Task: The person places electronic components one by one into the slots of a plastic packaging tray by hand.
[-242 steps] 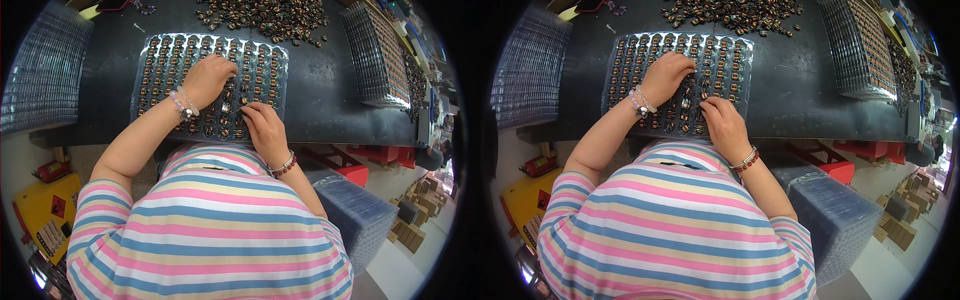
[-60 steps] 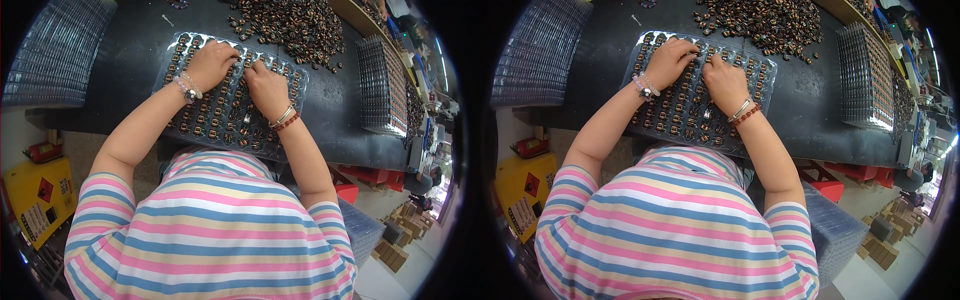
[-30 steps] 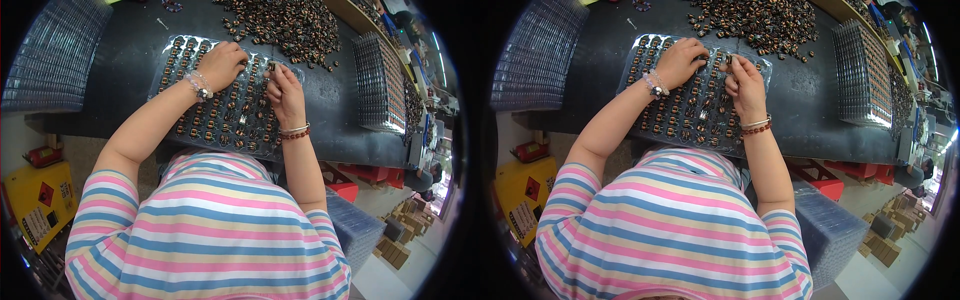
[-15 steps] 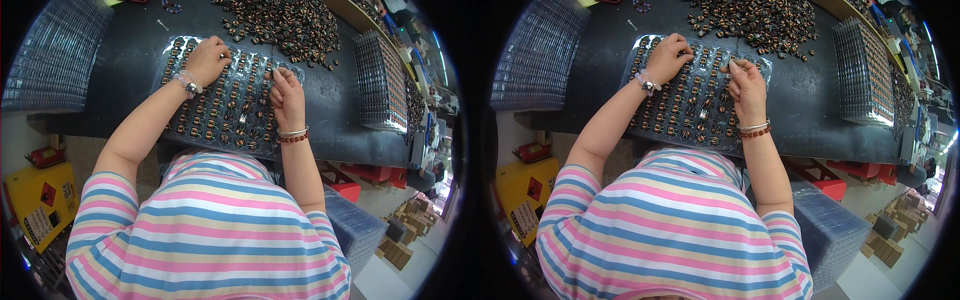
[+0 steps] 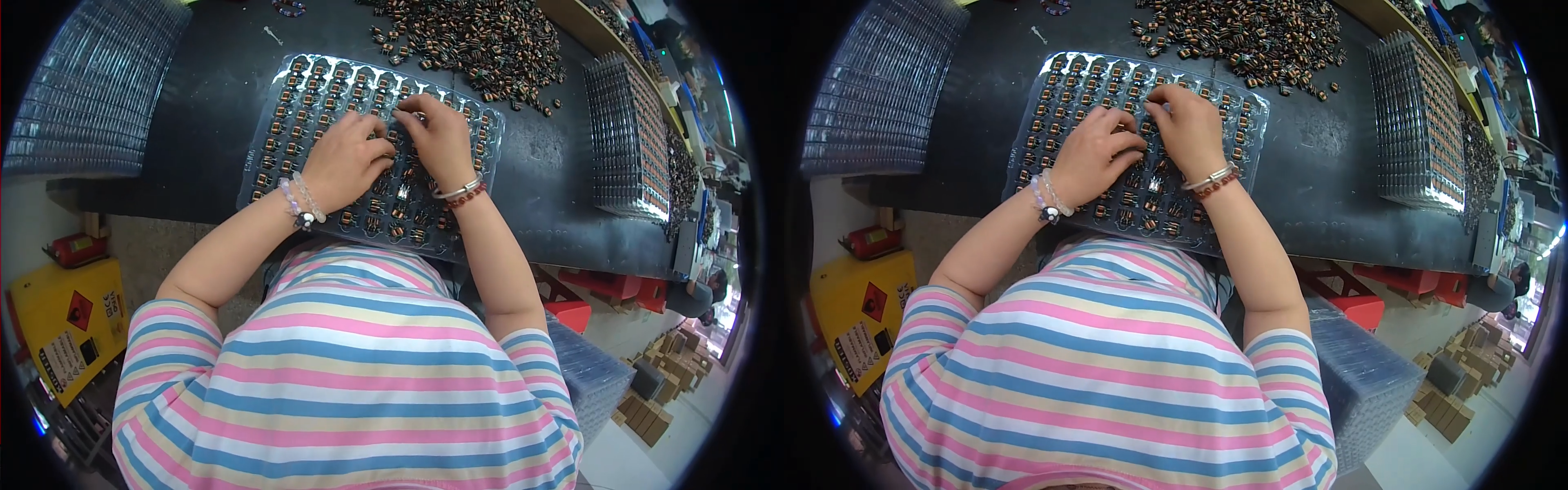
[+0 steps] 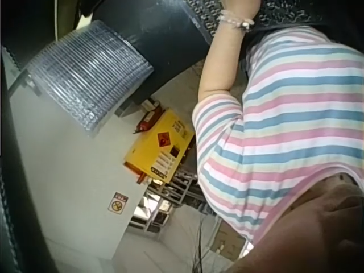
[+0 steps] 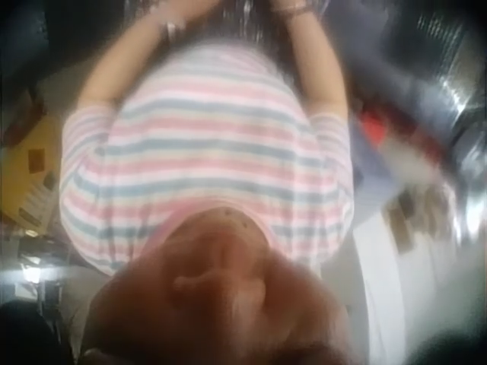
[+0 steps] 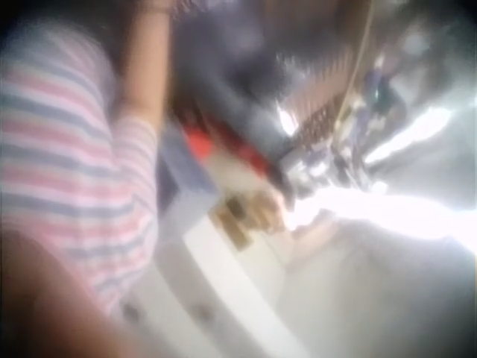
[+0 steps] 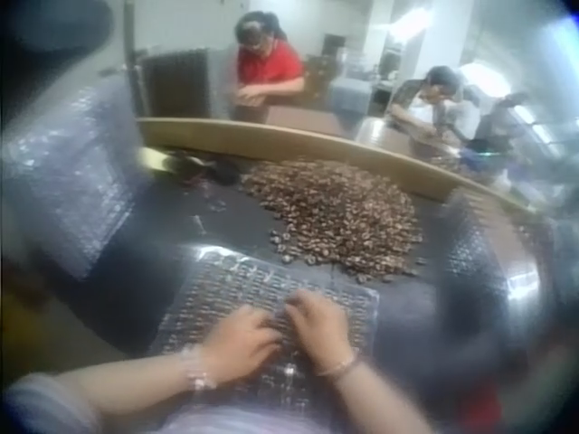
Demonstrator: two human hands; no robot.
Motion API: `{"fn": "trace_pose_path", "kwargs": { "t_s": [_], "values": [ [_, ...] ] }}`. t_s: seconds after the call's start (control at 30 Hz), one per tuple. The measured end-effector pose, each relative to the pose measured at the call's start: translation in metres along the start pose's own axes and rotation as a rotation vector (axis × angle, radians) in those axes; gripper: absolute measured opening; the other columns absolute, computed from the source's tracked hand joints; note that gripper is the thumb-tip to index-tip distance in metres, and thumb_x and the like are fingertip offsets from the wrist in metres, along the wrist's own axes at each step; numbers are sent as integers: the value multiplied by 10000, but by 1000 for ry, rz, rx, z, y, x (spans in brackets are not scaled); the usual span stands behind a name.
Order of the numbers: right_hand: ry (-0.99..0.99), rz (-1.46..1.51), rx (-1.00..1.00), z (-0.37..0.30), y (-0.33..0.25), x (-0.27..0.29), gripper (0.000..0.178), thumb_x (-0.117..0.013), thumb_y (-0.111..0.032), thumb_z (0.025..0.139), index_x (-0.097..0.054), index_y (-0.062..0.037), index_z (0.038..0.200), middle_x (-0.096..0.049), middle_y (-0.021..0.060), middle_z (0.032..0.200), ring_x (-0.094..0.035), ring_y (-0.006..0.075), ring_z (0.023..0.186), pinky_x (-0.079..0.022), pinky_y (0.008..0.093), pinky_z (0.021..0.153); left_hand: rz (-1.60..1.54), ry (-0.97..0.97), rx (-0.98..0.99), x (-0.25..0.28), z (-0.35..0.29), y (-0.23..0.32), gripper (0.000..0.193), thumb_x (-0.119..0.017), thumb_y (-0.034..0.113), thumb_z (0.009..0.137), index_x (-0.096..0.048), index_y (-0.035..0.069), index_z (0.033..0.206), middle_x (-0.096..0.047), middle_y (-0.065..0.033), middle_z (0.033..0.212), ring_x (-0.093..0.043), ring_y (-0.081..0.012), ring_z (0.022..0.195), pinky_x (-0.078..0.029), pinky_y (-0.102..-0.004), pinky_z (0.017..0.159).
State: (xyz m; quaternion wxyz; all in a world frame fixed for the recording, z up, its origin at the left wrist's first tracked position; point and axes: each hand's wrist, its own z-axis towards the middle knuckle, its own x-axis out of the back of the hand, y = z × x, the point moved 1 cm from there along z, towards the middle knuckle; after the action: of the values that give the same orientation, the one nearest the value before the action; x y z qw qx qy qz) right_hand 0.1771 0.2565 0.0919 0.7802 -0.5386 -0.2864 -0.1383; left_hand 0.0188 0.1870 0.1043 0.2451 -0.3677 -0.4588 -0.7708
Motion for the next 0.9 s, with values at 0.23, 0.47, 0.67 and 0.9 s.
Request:
{"fn": "trace_pose_path", "kwargs": {
  "t_s": [0.23, 0.47, 0.67, 0.9],
  "values": [
    [35, -242, 159, 6, 2, -8, 103, -688, -138, 809, -685, -69, 886, -663, 85, 823, -639, 270, 722, -503, 349, 642, -53, -18, 10, -8, -15, 4, 85, -694, 131, 759, -677, 74, 821, -582, -55, 948, -534, -246, 922, -461, -358, 826],
    [27, -73, 74, 4, 12, -4, 104, -675, -119, 818, -690, -40, 883, -660, 109, 814, -647, 253, 724, -502, 334, 639, -21, 23, 37, -11, -15, 6, 66, -685, 119, 764, -659, 65, 793, -585, -50, 923, -540, -243, 915, -464, -352, 818],
    [-5, -250, 197, -1, 5, -4, 87, -688, -133, 800, -693, -65, 854, -636, 74, 802, -636, 265, 706, -500, 349, 617, -88, 13, 39, -4, -15, 3, 81, -675, 126, 783, -668, 53, 819, -603, -55, 931, -545, -246, 933, -461, -358, 813],
    [-123, -565, 89, -2, -8, 4, 81, -675, -155, 814, -696, -91, 859, -621, 47, 884, -637, 261, 703, -504, 360, 601, -62, -19, 36, 8, -19, 17, 100, -687, 125, 768, -669, 53, 835, -581, -71, 1003, -528, -258, 942, -454, -361, 832]
  ]
}}
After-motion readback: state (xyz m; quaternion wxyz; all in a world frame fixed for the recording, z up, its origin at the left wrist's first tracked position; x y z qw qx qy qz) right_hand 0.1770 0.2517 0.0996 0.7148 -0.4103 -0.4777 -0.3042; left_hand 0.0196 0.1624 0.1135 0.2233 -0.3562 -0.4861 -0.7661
